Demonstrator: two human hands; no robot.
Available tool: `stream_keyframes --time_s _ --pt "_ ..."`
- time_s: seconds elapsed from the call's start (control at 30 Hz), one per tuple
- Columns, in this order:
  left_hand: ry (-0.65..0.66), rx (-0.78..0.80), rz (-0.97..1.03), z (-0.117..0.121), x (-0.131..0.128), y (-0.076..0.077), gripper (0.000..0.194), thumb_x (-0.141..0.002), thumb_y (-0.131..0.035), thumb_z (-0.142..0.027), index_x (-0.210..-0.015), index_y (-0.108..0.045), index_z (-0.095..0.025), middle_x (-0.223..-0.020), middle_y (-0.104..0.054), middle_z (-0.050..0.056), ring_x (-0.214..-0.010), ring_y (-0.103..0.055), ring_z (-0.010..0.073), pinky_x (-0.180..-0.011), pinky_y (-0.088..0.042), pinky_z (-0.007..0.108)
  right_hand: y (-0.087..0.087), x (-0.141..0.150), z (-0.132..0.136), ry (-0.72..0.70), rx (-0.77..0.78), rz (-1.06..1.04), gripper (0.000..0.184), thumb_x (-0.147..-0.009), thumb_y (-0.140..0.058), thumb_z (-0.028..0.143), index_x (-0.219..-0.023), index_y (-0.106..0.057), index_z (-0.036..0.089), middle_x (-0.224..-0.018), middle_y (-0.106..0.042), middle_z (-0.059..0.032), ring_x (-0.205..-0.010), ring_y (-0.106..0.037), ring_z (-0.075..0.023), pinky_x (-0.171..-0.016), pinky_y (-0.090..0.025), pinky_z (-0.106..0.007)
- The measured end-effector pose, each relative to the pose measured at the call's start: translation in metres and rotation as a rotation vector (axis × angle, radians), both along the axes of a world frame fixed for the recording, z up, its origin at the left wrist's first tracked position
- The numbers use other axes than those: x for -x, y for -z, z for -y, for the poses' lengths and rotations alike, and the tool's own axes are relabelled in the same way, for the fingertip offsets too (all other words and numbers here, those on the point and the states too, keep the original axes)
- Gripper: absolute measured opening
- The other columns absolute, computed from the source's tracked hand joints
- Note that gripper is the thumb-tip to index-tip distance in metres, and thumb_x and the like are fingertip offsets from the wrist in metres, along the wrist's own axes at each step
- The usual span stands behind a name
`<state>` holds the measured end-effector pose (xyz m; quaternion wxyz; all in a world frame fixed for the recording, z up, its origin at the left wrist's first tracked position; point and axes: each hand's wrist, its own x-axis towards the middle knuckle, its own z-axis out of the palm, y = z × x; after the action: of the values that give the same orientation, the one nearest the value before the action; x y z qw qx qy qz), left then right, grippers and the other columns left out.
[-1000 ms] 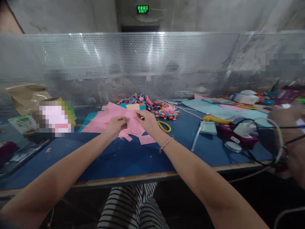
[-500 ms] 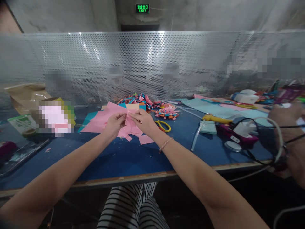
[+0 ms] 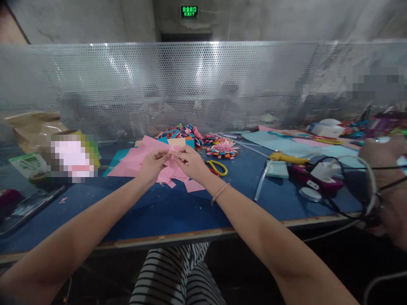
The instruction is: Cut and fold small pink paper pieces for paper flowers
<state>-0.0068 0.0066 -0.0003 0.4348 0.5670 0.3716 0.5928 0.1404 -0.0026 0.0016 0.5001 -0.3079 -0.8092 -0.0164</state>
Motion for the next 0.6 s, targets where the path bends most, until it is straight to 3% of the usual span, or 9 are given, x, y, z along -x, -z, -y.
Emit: stream_keyframes --time_s 0.17,0.27,0.4,0.6 --pt "-0.002 -0.015 0.033 -0.0029 0.0006 0.0006 0.026 -0.055 -0.064 -0.026 -0.078 -0.063 -0.015 -0.068 -0.062 0.002 -0.06 -0.054 0.0096 -0.056 -0.043 0.023 -0.0022 0.0025 0.0 -0.078 0.287 -0.241 0.035 -0.071 -0.05 0.025 -0.106 -0.052 0.02 -0.076 -0.051 -0.0025 -0.067 -0.05 -0.0116 -0.054 -0.044 -0.024" --pt "0.023 -0.096 -0.042 -0.0003 0.0003 -0.0011 0.02 -0.055 -0.063 -0.021 -0.074 -0.065 -0.015 -0.069 -0.063 0.003 -0.065 -0.057 0.0116 -0.065 -0.044 0.026 -0.0035 0.0028 -0.0025 -0.136 0.449 -0.397 0.031 -0.067 -0.053 0.028 -0.097 -0.053 0.018 -0.068 -0.052 0.0004 -0.06 -0.05 -0.01 -0.053 -0.046 -0.024" --pt "0.024 -0.142 -0.136 0.0026 0.0 -0.0025 0.017 -0.056 -0.062 -0.017 -0.073 -0.066 -0.016 -0.074 -0.065 0.004 -0.07 -0.058 0.013 -0.071 -0.044 0.027 -0.0057 0.0022 -0.0033 -0.155 0.559 -0.477 0.017 -0.063 -0.056 0.03 -0.073 -0.056 0.017 -0.062 -0.052 0.0016 -0.057 -0.05 -0.0091 -0.054 -0.047 -0.024" --pt "0.015 -0.159 -0.143 0.0045 -0.0001 -0.0031 0.016 -0.057 -0.061 -0.016 -0.073 -0.065 -0.016 -0.073 -0.065 0.004 -0.069 -0.058 0.0125 -0.07 -0.044 0.026 -0.008 0.0027 -0.0017 -0.165 0.66 -0.554 0.017 -0.06 -0.059 0.031 -0.066 -0.056 0.016 -0.059 -0.052 0.0028 -0.055 -0.05 -0.0077 -0.053 -0.047 -0.023"
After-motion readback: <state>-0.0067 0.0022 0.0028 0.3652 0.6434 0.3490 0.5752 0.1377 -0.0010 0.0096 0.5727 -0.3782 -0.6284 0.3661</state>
